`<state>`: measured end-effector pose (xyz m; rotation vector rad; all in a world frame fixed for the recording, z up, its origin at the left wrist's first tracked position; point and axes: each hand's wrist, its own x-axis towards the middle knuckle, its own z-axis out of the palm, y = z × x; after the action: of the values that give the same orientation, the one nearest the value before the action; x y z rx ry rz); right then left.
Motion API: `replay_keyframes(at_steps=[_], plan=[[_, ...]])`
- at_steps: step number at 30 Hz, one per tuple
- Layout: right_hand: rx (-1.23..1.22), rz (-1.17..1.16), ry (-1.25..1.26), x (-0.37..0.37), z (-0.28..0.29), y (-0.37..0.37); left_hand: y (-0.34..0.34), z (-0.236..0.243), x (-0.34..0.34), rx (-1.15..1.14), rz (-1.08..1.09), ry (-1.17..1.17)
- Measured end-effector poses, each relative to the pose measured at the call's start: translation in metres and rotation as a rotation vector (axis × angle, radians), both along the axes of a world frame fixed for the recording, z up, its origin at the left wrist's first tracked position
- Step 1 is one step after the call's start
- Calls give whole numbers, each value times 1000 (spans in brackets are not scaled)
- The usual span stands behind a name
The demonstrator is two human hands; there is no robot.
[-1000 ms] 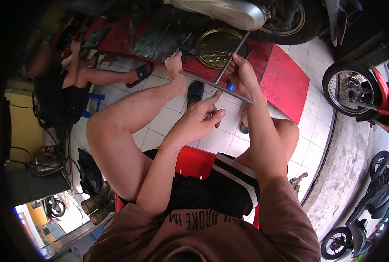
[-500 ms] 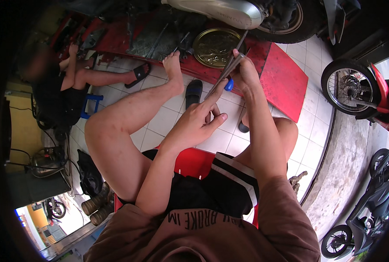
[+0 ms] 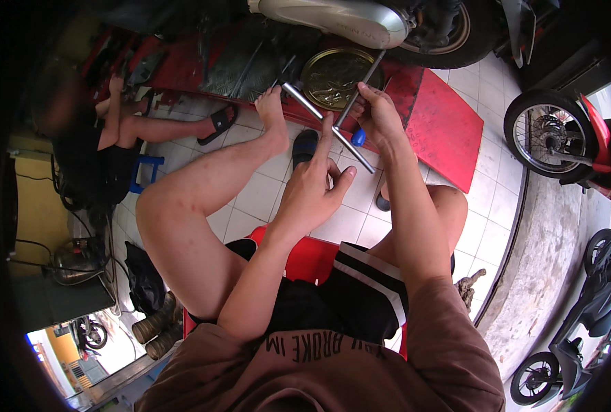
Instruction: The person uses a T-handle wrench to tighten a bolt on the engine of a white scooter. They repeatedly apply torque to the fastener while sitting on a red stool in a workshop environment.
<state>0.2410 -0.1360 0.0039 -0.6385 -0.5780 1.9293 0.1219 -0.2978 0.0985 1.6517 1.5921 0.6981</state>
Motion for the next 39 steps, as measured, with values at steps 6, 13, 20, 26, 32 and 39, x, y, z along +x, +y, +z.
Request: replay_keyframes(at_steps=[6,13,20,26,32,39], plan=[[-48,-43,-130,1,0,-1,-7,-17,6,-43,-80,-62],[-166,-45,-82,14,25,-3,23,-5,-30,171,168,-466],[-203,-251,-222,48,36,-24,150,-54,-26,-188,401,-955],[-173,-427,-272,83,42,-15,243,-123,34,-433,305,-1363],[-221,-508,-187,103,43,-10,295,-139,56,-401,315,-1616],[-264,-534,-124,106,36,-7,308,-156,47,-388,384,-1683]])
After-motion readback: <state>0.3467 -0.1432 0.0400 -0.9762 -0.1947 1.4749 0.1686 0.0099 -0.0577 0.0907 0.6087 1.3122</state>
